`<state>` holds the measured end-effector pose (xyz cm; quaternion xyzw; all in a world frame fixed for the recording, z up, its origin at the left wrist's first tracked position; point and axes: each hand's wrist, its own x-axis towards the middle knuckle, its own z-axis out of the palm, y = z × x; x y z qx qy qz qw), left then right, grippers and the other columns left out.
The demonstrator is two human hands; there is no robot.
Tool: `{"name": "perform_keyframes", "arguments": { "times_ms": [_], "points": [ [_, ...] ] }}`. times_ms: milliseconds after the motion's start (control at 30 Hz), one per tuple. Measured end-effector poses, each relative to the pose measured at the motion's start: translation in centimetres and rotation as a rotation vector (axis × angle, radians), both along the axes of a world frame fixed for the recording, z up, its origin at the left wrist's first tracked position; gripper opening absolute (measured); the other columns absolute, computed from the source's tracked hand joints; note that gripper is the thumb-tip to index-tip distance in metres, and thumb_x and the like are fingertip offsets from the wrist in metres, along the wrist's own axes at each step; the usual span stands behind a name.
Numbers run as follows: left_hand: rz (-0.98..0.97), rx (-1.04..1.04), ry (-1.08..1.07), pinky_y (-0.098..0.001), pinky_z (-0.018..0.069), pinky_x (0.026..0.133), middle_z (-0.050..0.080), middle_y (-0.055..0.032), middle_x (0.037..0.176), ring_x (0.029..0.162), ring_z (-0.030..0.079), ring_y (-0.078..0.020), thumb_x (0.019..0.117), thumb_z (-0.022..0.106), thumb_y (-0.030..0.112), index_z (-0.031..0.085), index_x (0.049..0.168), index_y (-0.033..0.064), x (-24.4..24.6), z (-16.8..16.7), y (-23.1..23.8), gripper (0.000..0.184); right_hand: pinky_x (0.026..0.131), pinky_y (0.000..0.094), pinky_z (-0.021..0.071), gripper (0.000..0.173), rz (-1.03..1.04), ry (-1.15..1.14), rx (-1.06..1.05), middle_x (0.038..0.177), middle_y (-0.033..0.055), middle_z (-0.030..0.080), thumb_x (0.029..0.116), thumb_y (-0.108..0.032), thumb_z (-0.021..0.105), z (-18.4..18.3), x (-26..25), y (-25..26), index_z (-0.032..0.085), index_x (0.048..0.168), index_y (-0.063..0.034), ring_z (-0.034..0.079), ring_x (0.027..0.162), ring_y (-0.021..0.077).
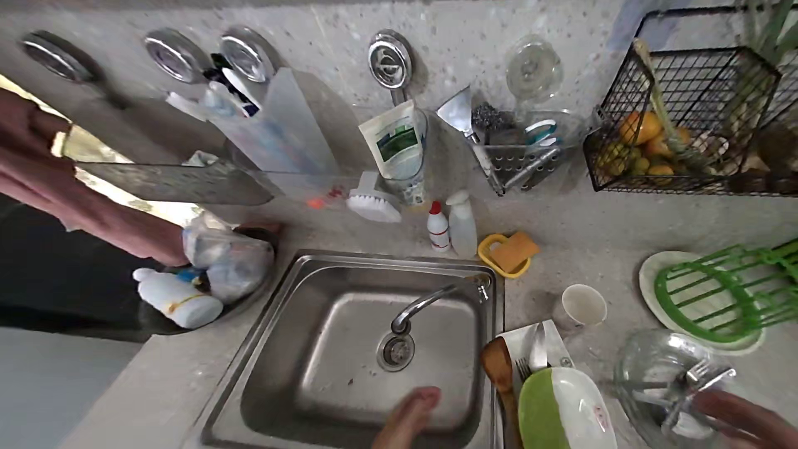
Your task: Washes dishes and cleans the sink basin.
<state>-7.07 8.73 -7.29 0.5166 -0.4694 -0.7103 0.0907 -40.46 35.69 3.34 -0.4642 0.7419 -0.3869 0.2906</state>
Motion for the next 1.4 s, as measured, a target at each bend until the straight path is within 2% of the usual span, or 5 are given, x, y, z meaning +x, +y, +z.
{"name": "perform_keyframes", "arguments": {
  "times_ms": [133, 333, 1067, 1233, 1400],
  "points": [
    [0.250, 0.040, -0.013, -0.0366, 0.0482, 0.103, 0.059, -0.0178, 0.138, 0.123, 0.060, -0.0218, 0.1110, 0.033, 0.018, 0.052, 0.136, -0.0058, 1.7, -0.6, -4.9, 0.040, 0.116, 0.0428, 0.0434, 0.049, 0.288, -0.113, 0.196, 0.150, 0.0196, 0.052, 0.1091, -0.025, 0.042, -0.7, 5.8, -14.1, 0.046, 0.151, -0.0010, 0.053, 0.138, 0.0268],
    [0.451, 0.227, 0.253, -0.0336, 0.0477, 0.103, 0.052, -0.0219, 0.145, 0.127, 0.058, -0.0234, 0.1130, 0.022, 0.028, 0.038, 0.146, -0.0053, -2.6, -1.6, -7.5, 0.049, 0.115, 0.0541, 0.0388, 0.051, 0.078, -0.019, 0.488, 0.153, 0.0316, 0.041, 0.1051, -0.013, 0.052, -9.1, 8.7, -30.0, 0.039, 0.149, 0.0099, 0.046, 0.140, 0.0424],
    [0.614, 0.405, 0.428, -0.0323, 0.0484, 0.104, 0.052, -0.0218, 0.144, 0.128, 0.057, -0.0254, 0.1134, 0.026, 0.029, 0.036, 0.148, -0.0022, -5.4, -5.0, -13.1, 0.048, 0.126, 0.0538, 0.0157, 0.057, 0.183, 0.329, 0.544, 0.167, 0.0292, 0.014, 0.1043, -0.006, 0.043, -14.5, 12.8, -31.6, 0.027, 0.157, 0.0077, 0.012, 0.157, 0.0411],
    [0.607, 0.484, 0.482, -0.0210, 0.0568, 0.073, 0.062, -0.0121, 0.104, 0.087, 0.067, -0.0136, 0.1118, 0.031, 0.024, 0.046, 0.124, 0.0026, -5.1, -5.1, -13.6, 0.029, 0.120, 0.0550, 0.0304, 0.044, -0.114, 0.162, 0.345, 0.155, 0.0275, 0.043, 0.1029, -0.011, 0.052, -14.3, 14.7, -32.1, 0.052, 0.143, 0.0064, 0.036, 0.148, 0.0405],
    [0.385, 0.275, 0.394, -0.0192, 0.0343, 0.036, 0.041, 0.0032, 0.049, 0.036, 0.038, -0.0050, 0.1122, 0.029, 0.027, 0.047, 0.078, 0.0114, -5.0, -6.5, -13.0, 0.041, 0.102, 0.0401, 0.0486, 0.035, -0.386, -0.367, 0.078, 0.121, 0.0242, 0.065, 0.1094, -0.013, 0.041, -16.1, 20.3, -34.6, 0.062, 0.127, 0.0092, 0.063, 0.113, 0.0284]
  ]
}}
